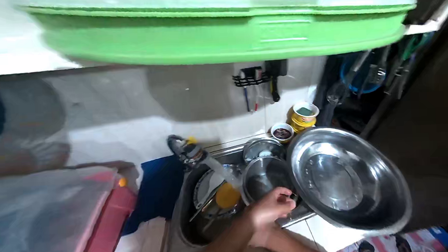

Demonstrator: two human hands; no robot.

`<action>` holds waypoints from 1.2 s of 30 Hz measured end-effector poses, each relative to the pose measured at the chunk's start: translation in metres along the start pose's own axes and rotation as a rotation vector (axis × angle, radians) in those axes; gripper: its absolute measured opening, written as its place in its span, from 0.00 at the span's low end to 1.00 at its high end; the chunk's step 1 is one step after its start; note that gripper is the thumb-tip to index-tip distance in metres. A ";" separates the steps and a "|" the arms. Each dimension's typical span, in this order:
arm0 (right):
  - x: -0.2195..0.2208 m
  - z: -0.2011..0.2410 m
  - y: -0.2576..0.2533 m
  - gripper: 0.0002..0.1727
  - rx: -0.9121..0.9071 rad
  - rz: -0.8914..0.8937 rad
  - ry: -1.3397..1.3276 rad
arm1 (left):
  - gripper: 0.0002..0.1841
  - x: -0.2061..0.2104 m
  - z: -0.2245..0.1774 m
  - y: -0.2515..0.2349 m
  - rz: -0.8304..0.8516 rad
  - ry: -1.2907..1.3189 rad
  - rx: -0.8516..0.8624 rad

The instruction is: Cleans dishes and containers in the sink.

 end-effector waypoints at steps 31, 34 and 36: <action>-0.067 -0.129 -0.327 0.25 -0.050 -0.048 -1.249 | 0.30 -0.221 -0.102 0.454 -1.949 -0.869 0.283; -0.077 -0.126 -0.296 0.27 -0.008 -0.006 -1.262 | 0.31 -0.164 -0.103 0.490 -1.783 -0.784 0.441; -0.087 -0.120 -0.274 0.28 0.007 -0.011 -1.163 | 0.27 -0.132 -0.098 0.520 -1.543 -0.919 0.581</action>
Point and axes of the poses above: each hand's wrist, its own y-axis away from the middle knuckle, its own x-axis out of the palm, z = x × y, the point moved 2 cm from there along -y, towards the middle knuckle, and after that the axes turned 2 degrees about z, right-handed, at the moved point
